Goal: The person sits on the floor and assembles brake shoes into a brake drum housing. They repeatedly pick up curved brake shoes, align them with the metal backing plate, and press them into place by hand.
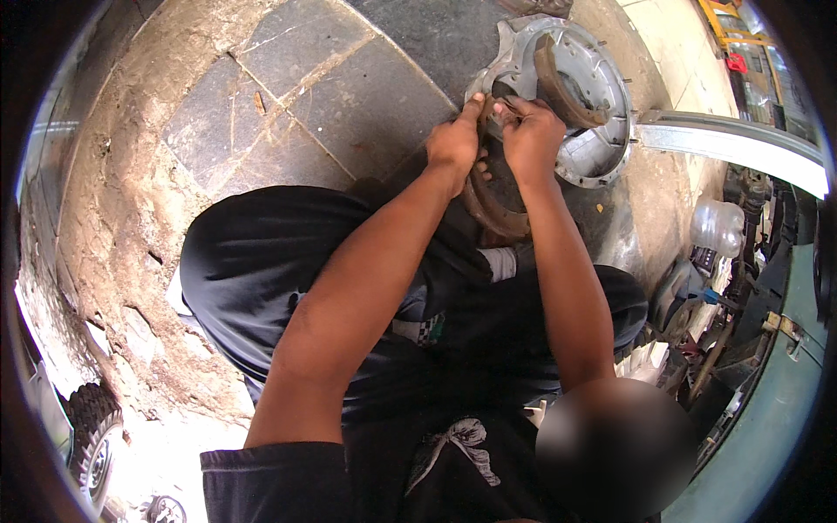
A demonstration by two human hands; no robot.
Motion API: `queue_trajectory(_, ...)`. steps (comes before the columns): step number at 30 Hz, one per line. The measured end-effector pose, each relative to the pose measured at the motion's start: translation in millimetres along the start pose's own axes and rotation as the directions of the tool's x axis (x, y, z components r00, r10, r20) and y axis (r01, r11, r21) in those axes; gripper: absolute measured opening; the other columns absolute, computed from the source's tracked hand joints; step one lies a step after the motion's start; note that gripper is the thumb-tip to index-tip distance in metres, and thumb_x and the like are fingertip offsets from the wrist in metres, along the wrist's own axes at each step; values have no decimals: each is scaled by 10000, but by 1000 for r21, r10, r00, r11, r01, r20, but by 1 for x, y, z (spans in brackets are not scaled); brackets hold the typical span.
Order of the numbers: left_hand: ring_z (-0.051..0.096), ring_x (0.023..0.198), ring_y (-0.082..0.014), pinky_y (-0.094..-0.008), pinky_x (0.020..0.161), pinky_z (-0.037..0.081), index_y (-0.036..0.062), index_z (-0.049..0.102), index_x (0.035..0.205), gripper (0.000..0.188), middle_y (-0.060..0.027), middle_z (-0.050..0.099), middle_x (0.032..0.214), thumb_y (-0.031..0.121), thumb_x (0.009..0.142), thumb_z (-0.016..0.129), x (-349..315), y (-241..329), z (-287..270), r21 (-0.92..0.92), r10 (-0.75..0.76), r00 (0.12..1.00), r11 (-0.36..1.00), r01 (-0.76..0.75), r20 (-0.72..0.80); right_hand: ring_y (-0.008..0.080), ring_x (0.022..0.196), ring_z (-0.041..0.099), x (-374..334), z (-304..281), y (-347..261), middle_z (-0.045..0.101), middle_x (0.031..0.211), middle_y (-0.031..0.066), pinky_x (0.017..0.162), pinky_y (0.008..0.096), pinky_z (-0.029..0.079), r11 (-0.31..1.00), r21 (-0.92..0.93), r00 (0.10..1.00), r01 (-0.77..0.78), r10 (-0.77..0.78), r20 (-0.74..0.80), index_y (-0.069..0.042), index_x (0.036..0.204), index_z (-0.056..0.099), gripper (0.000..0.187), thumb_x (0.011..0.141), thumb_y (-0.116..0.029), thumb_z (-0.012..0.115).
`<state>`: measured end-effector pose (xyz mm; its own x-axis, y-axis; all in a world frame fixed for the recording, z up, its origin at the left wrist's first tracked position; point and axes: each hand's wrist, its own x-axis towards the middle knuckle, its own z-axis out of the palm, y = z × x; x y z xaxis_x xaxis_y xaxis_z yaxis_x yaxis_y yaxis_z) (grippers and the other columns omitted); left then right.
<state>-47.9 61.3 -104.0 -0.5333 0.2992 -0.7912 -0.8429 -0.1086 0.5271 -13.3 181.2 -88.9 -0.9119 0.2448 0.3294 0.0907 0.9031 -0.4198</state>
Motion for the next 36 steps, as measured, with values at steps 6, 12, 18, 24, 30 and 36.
queue_trajectory(6, 616, 616, -261, -432, 507, 562, -69, 689, 1061, 763, -165, 644, 870, 677, 903, 646, 4, -2, -2, 7, -25, 999, 1000, 25, 28, 434, 716, 645, 2, -1, 5, 662, 765, 226, 677, 491, 499, 1000, 7, 1000, 23, -23, -1, -38, 941, 780, 136, 828, -113, 781)
queue_trajectory(12, 576, 626, -262, -442, 556, 555, 15, 647, 1163, 742, -142, 597, 884, 711, 908, 615, 9, -5, -6, -24, -21, 996, 999, 24, 90, 300, 767, 718, -16, -26, 5, 751, 803, 137, 742, 390, 536, 979, 159, 992, -126, 124, 26, -74, 913, 785, 191, 878, -258, 817)
queue_trajectory(18, 552, 648, -245, -459, 616, 553, -19, 585, 1265, 880, -156, 550, 913, 772, 880, 582, -14, 11, -9, -54, 68, 970, 997, -57, 231, 137, 830, 700, -21, -110, 45, 742, 921, 39, 691, 245, 507, 510, 670, 809, -539, 534, 244, -1, 1172, 710, 362, 938, -265, 790)
queue_trajectory(24, 485, 524, -200, -402, 572, 478, 81, 609, 956, 715, -55, 536, 694, 790, 899, 540, -55, 33, -1, -160, 171, 870, 981, -108, 462, 143, 841, 707, -77, -114, 61, 726, 991, 38, 631, 272, 499, -77, 828, 518, -556, 746, 418, -32, 1259, 661, 412, 931, -239, 798)
queue_trajectory(30, 527, 526, -205, -386, 551, 488, 26, 654, 1038, 710, -72, 614, 715, 720, 914, 572, -85, 49, -14, -205, 253, 799, 965, -165, 545, 94, 812, 630, -45, -128, 24, 684, 982, -22, 696, 252, 456, -21, 932, 708, -362, 644, 290, -63, 1197, 701, 359, 885, -181, 833)
queue_trajectory(36, 529, 514, -205, -381, 528, 505, 17, 651, 1095, 675, -95, 614, 668, 671, 957, 554, -99, 30, -27, -290, 340, 834, 929, -228, 434, 91, 848, 667, -57, -126, 12, 711, 1026, -11, 677, 245, 451, 47, 879, 755, -474, 536, 378, -66, 1191, 713, 315, 941, -247, 773)
